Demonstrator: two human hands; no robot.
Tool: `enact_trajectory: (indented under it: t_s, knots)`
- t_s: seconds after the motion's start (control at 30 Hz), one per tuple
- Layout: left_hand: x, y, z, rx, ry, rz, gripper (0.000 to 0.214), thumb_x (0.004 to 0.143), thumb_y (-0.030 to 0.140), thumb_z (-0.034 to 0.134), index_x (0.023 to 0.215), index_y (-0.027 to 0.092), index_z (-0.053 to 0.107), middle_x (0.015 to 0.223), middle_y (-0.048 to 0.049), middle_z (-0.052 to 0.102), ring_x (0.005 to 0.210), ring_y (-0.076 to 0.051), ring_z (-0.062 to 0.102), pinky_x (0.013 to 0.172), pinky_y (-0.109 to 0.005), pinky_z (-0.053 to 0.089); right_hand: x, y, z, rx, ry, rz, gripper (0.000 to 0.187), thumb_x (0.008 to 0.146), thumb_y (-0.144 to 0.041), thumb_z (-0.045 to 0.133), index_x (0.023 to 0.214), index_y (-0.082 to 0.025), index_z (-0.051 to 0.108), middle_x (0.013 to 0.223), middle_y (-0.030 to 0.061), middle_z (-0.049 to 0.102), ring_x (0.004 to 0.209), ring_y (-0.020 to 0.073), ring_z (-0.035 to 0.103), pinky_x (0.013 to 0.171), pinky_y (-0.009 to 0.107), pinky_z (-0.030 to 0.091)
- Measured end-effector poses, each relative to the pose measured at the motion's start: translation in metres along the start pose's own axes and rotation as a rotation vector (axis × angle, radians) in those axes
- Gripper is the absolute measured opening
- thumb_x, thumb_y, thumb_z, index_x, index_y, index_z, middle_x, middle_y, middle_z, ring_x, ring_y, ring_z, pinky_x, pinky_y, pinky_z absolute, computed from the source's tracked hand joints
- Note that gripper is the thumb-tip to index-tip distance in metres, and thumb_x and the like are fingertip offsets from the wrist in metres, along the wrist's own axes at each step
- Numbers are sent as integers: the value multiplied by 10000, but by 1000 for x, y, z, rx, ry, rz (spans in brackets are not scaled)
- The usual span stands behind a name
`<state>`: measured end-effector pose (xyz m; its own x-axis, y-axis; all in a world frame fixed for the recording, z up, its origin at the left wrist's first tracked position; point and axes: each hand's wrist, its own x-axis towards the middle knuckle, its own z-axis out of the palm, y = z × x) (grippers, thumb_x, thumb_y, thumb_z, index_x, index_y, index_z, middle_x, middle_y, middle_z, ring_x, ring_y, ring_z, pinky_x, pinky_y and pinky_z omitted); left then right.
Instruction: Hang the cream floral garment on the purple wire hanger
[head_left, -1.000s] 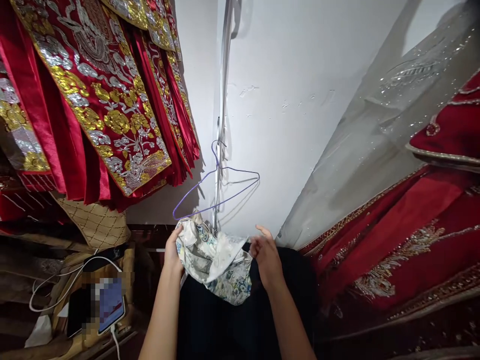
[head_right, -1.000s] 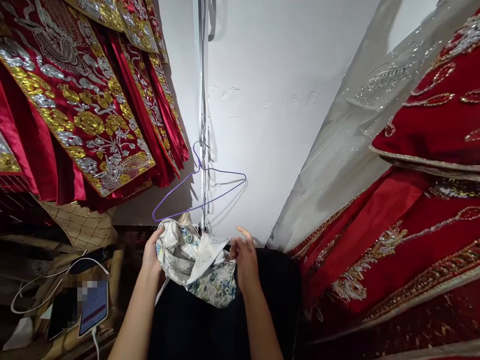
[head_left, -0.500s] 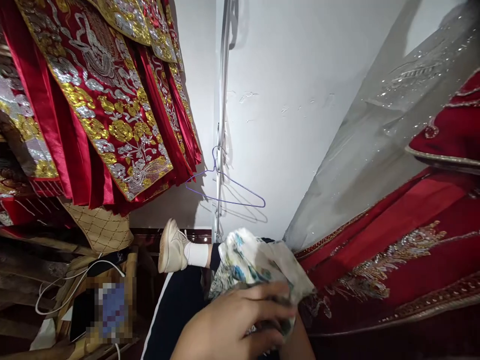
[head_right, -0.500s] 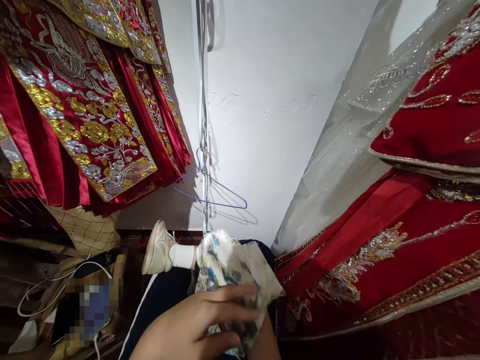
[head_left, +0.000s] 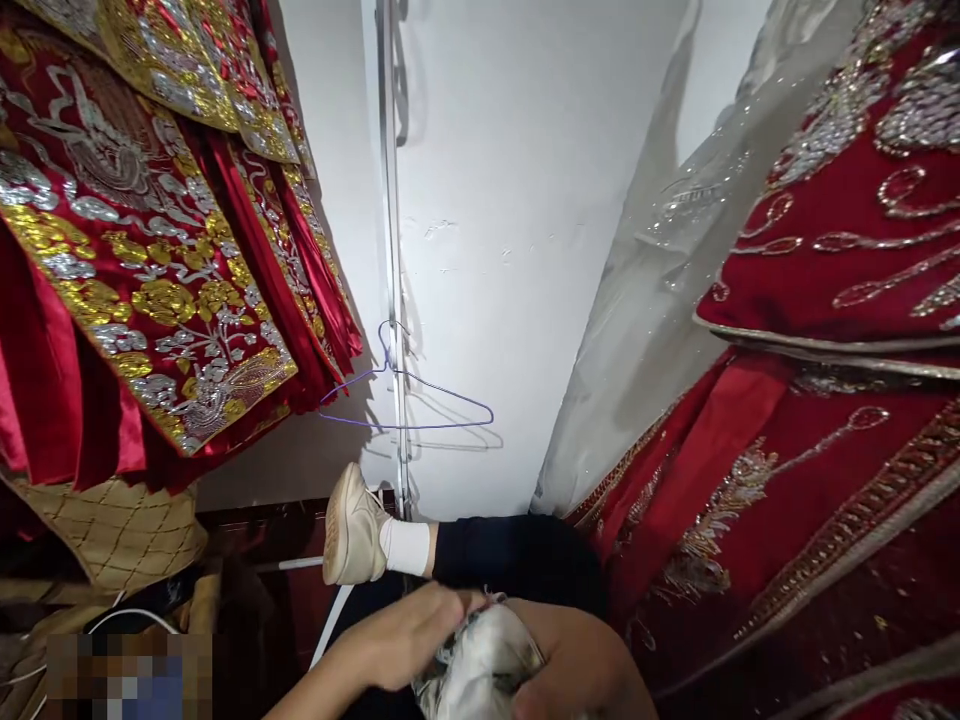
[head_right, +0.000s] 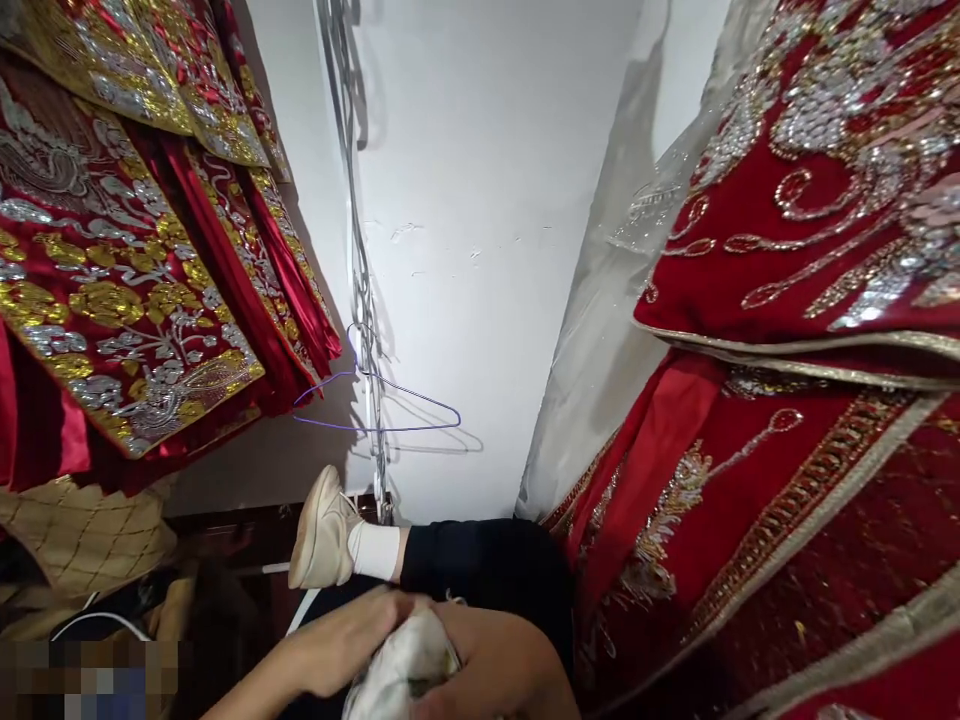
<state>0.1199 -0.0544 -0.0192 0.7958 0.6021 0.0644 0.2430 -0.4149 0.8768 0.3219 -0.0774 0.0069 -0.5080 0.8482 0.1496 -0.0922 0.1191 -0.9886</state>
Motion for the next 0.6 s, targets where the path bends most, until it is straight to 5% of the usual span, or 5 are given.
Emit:
enact_trajectory:
  t_s: [0.2,0.3,0.4,0.5,0.6]
  knots:
    - [-35,-30,-28,161,163,-196,494,912,606,443,917,187,706,842,-51,685,809,-212,575,792,-264,485,11,-60,-53,-497,-88,10,121,792,-259,659,810,-158,722,771,15,681,743,171,608,670,244,451]
    - [-56,-38,-62,216,315,-285,385,879,532,539,900,187,707,792,-24,669,753,-201,564,708,-242,472,56,-66,-69,-543,168,-73,135,762,-169,597,848,-180,701,894,24,696,860,181,627,760,256,462]
    - [-72,-34,-77,246,443,-336,325,882,483,565,856,178,675,746,-3,609,700,-160,519,625,-202,419,122,-33,-69,-497,412,-138,312,803,-275,584,1098,-200,651,1145,55,672,1041,213,609,902,307,450]
    - [-81,-21,-74,144,497,-330,344,907,474,531,797,166,635,714,-4,561,669,-140,505,587,-192,401,174,15,-60,-541,343,31,414,874,-411,516,1229,-208,587,1270,98,622,1157,249,564,979,354,408]
    - [-82,-16,-69,135,454,-326,317,918,455,497,943,181,655,833,-31,638,776,-180,590,683,-220,467,193,48,-59,-655,352,85,333,909,-446,448,1060,-215,632,1069,85,685,1007,252,603,880,338,430]
